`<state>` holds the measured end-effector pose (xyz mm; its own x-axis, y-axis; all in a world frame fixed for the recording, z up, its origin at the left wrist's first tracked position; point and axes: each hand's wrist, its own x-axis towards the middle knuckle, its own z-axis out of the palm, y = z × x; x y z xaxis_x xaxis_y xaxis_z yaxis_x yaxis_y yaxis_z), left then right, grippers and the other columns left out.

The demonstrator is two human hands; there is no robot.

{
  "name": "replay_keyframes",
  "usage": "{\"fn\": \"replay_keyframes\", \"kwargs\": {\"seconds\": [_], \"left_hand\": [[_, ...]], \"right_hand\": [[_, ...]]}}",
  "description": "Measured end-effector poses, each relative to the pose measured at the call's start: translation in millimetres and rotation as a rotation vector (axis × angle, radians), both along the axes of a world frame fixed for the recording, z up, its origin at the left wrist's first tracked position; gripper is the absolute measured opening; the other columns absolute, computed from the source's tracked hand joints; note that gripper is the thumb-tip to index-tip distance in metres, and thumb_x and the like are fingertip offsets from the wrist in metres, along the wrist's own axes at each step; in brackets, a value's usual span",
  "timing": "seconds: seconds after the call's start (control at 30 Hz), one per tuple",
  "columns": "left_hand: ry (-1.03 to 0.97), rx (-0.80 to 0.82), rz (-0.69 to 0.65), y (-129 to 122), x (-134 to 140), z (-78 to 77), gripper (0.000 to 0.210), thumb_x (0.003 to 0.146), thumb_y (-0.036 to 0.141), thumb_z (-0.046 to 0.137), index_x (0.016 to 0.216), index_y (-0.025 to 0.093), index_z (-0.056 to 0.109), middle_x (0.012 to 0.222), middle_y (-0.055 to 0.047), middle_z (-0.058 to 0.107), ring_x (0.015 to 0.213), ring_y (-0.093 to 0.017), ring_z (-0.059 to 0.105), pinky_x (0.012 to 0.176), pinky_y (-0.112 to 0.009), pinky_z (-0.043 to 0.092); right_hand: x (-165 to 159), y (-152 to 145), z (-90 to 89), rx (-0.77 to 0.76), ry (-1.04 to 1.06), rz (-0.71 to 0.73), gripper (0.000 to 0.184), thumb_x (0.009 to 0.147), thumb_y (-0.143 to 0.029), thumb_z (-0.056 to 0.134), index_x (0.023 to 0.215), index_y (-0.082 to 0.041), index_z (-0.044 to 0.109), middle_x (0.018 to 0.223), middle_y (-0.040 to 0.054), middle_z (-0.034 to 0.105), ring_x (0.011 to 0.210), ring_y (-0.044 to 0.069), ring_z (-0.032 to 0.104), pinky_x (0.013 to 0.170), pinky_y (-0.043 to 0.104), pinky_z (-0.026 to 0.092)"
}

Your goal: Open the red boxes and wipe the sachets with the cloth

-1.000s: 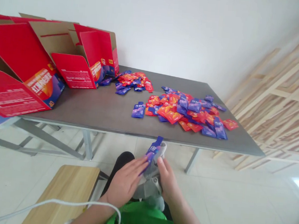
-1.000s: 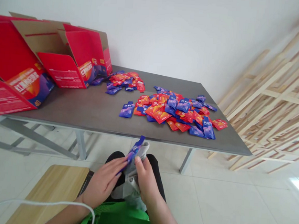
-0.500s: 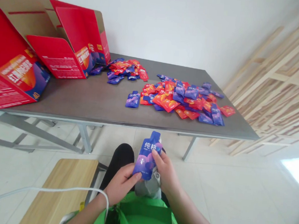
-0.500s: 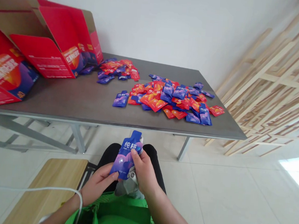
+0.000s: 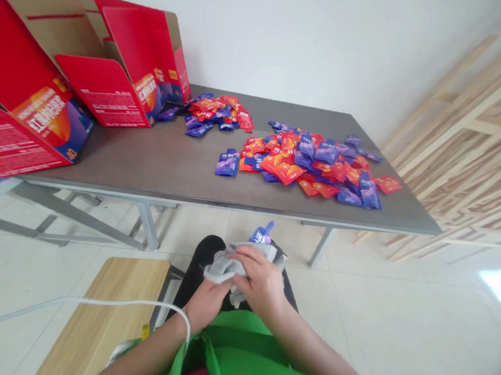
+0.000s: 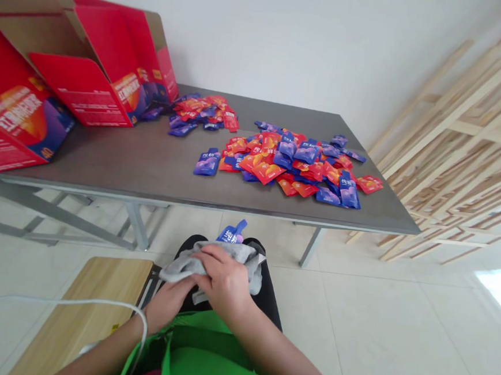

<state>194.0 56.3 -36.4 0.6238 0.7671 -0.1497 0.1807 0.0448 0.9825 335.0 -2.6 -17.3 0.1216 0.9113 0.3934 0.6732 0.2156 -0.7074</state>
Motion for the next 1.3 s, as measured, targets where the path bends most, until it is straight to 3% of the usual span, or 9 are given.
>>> {"fn": "replay_keyframes", "kwargs": {"seconds": [0.1,0.2,0.33,0.4,0.57,0.73,0.87,1.07,1.3], "left_hand": [[-0.010,-0.051,-0.058,-2.4,-0.3,5.5,0.027,0.088,0.043,0.057,0.078,0.020,0.066,0.076,-0.002,0.062,0.075,-0.019,0.053,0.075,-0.031,0.045],[-0.128,-0.278,-0.090,-9.3,-2.8,0.8,0.027,0.088,0.044,0.059,0.087,0.018,0.068,0.076,-0.002,0.064,0.073,-0.018,0.055,0.074,-0.030,0.045],[-0.346,-0.566,0.045,-9.1,-1.1,-5.3,0.031,0.088,0.042,0.061,0.105,0.018,0.069,0.094,-0.006,0.072,0.088,-0.021,0.064,0.084,-0.034,0.047],[-0.376,-0.577,0.095,-2.9,2.9,-5.0,0.031,0.088,0.040,0.062,0.107,0.018,0.069,0.102,-0.007,0.073,0.097,-0.023,0.065,0.090,-0.035,0.046],[-0.315,-0.533,0.018,8.6,7.9,-7.2,0.027,0.080,0.035,0.072,0.101,0.017,0.073,0.102,-0.006,0.074,0.102,-0.024,0.064,0.095,-0.034,0.045],[-0.275,-0.565,0.017,22.7,-8.4,-6.8,0.027,0.079,0.034,0.072,0.099,0.016,0.072,0.095,-0.007,0.076,0.091,-0.023,0.069,0.088,-0.036,0.050],[-0.335,-0.514,0.109,52.7,-38.4,10.5,0.034,0.079,0.033,0.070,0.108,0.015,0.070,0.101,-0.009,0.075,0.100,-0.027,0.069,0.088,-0.038,0.052],[-0.461,-0.271,0.334,88.4,-68.0,41.7,0.028,0.082,0.027,0.065,0.108,0.019,0.069,0.105,-0.004,0.075,0.100,-0.022,0.068,0.084,-0.031,0.054],[-0.309,0.047,0.388,147.1,-35.9,60.9,0.019,0.085,0.035,0.056,0.091,0.018,0.062,0.087,-0.005,0.073,0.089,-0.023,0.069,0.086,-0.041,0.054]], "right_hand": [[17.9,13.3,-15.3,-0.052,-0.046,-0.208,0.028,0.093,-0.034,0.053,0.109,-0.021,0.072,0.118,0.0090,0.071,0.104,0.021,0.067,0.085,0.028,0.053],[50.4,22.5,-24.2,-0.113,0.086,-0.471,0.034,0.092,-0.045,0.052,0.100,-0.019,0.073,0.109,0.0104,0.073,0.095,0.024,0.068,0.081,0.032,0.052],[65.4,14.8,-17.3,-0.071,0.346,-0.742,0.043,0.091,-0.052,0.050,0.094,-0.015,0.071,0.084,0.0086,0.074,0.078,0.024,0.067,0.069,0.032,0.050],[51.9,6.5,-10.5,0.023,0.353,-0.686,0.039,0.091,-0.050,0.050,0.092,-0.016,0.070,0.081,0.0068,0.072,0.075,0.022,0.066,0.067,0.031,0.050],[15.6,6.9,-6.6,0.052,0.103,-0.137,0.025,0.090,-0.037,0.055,0.099,-0.023,0.073,0.106,0.0076,0.073,0.098,0.022,0.068,0.086,0.033,0.052],[40.8,23.2,-18.8,-0.081,0.143,-0.500,0.036,0.090,-0.048,0.054,0.092,-0.017,0.073,0.094,0.0097,0.074,0.088,0.024,0.067,0.076,0.033,0.049],[59.6,14.2,-20.2,-0.160,0.351,-0.683,0.053,0.086,-0.062,0.052,0.087,-0.013,0.072,0.072,0.0070,0.070,0.073,0.023,0.062,0.065,0.030,0.044],[52.4,-0.4,-14.7,-0.196,0.498,-0.681,0.058,0.080,-0.068,0.054,0.082,-0.013,0.071,0.068,0.0052,0.067,0.071,0.022,0.058,0.063,0.029,0.042],[49.2,8.5,-5.5,-0.184,0.574,-0.546,0.048,0.080,-0.060,0.055,0.075,-0.015,0.070,0.066,0.0045,0.066,0.064,0.021,0.059,0.059,0.028,0.043]]}}
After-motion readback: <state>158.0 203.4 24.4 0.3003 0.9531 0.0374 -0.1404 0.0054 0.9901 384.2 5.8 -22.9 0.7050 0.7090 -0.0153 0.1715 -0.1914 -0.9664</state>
